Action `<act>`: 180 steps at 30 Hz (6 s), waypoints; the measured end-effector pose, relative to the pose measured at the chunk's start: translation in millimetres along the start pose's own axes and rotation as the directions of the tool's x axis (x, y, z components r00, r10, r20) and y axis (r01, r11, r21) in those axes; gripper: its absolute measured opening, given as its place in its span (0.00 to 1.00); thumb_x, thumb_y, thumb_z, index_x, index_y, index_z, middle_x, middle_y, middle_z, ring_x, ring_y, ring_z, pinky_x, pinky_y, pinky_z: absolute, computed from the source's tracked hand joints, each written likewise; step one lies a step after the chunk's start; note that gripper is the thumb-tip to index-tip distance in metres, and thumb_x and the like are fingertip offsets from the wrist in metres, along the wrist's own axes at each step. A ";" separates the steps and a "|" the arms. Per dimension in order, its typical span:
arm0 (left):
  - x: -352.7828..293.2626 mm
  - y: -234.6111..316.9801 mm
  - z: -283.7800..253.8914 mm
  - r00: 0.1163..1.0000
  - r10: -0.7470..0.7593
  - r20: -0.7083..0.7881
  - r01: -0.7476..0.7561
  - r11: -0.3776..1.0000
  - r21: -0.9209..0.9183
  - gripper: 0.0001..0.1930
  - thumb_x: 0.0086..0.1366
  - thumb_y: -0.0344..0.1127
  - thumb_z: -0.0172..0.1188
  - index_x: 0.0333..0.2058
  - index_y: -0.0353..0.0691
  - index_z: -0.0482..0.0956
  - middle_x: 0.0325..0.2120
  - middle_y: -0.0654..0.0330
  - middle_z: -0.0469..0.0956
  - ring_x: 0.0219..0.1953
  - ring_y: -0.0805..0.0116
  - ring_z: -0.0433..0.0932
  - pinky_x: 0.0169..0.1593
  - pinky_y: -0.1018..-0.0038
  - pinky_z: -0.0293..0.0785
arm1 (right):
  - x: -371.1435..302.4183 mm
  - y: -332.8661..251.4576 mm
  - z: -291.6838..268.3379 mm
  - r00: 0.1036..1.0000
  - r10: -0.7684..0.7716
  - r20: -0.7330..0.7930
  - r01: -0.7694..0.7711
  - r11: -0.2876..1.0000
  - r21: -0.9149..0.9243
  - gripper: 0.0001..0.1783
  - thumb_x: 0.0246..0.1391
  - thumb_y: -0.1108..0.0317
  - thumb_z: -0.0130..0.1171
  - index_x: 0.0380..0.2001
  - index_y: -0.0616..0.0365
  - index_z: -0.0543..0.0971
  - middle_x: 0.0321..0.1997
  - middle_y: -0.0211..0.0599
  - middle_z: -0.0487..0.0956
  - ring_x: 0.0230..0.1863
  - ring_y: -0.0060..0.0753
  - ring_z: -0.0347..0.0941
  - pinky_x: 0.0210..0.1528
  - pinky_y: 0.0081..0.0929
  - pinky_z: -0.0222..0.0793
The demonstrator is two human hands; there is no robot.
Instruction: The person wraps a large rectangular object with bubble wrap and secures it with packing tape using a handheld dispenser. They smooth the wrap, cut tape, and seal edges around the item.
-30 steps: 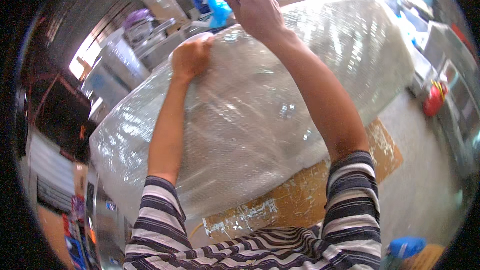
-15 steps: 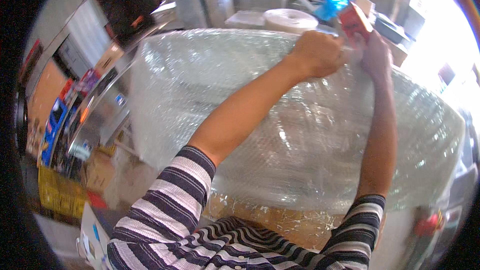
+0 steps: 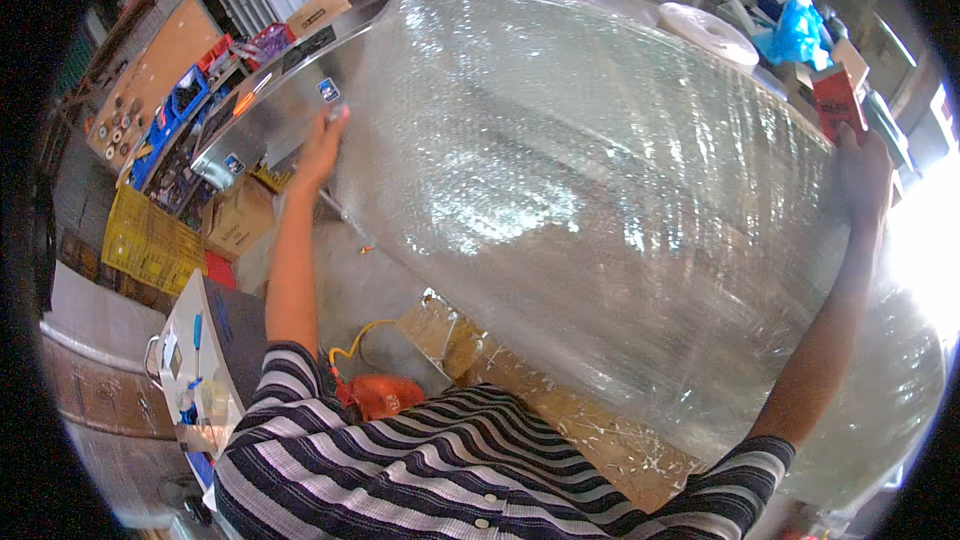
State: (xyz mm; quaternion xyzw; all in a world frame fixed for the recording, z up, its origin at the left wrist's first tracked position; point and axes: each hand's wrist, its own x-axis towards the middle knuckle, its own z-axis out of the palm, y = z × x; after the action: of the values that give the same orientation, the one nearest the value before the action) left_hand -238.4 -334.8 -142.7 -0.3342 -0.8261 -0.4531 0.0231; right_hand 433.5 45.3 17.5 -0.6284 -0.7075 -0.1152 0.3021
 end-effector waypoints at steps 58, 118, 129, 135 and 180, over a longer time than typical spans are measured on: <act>-32.1 -82.9 20.6 0.791 0.423 0.443 0.043 0.683 -0.729 0.22 0.69 0.41 0.61 0.51 0.25 0.75 0.41 0.49 0.80 0.42 0.62 0.78 0.46 0.68 0.74 | -75.5 -389.5 58.0 0.952 0.027 -0.305 0.029 0.984 0.177 0.20 0.65 0.54 0.58 0.42 0.64 0.75 0.30 0.58 0.82 0.34 0.61 0.82 0.36 0.48 0.74; 23.8 -107.6 110.3 0.585 0.780 -0.223 -0.276 -0.067 -0.959 0.20 0.49 0.47 0.70 0.13 0.42 0.71 0.52 0.45 0.77 0.60 0.44 0.66 0.60 0.46 0.61 | -37.4 -364.0 80.1 0.984 -0.020 -0.179 0.035 0.996 0.076 0.30 0.66 0.46 0.55 0.53 0.65 0.83 0.50 0.44 0.85 0.51 0.35 0.80 0.58 0.33 0.70; 37.2 -118.7 97.7 0.436 0.895 -0.098 -0.327 0.056 -0.943 0.16 0.49 0.50 0.71 0.25 0.43 0.85 0.53 0.47 0.69 0.58 0.45 0.60 0.61 0.51 0.58 | -72.6 -429.9 80.7 0.904 0.407 -0.129 -0.297 0.818 0.493 0.29 0.70 0.47 0.51 0.51 0.65 0.80 0.48 0.38 0.82 0.49 0.32 0.75 0.54 0.36 0.71; 69.7 -120.0 73.0 0.137 0.990 0.032 -0.449 0.091 -0.889 0.15 0.49 0.51 0.74 0.25 0.47 0.86 0.53 0.48 0.65 0.58 0.45 0.57 0.59 0.53 0.57 | -34.1 -354.4 99.5 0.983 -0.155 -0.095 0.180 0.781 0.597 0.28 0.67 0.51 0.53 0.53 0.68 0.77 0.53 0.48 0.81 0.56 0.35 0.75 0.57 0.39 0.70; 99.6 -166.4 116.9 -0.247 0.968 -0.046 -0.568 -0.183 -0.803 0.37 0.57 0.61 0.65 0.62 0.48 0.72 0.66 0.42 0.62 0.67 0.35 0.59 0.71 0.34 0.42 | -288.8 -443.5 -20.0 0.655 0.471 0.591 -0.755 0.428 0.497 0.27 0.65 0.49 0.61 0.36 0.69 0.84 0.28 0.31 0.82 0.27 0.15 0.73 0.30 0.22 0.71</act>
State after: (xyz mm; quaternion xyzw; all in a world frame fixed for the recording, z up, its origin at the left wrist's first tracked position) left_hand -380.1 -253.5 -299.5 -0.9300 -0.0837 -0.3550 -0.0459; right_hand 21.9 -283.7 -35.8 -0.6862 -0.4498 0.4056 0.4029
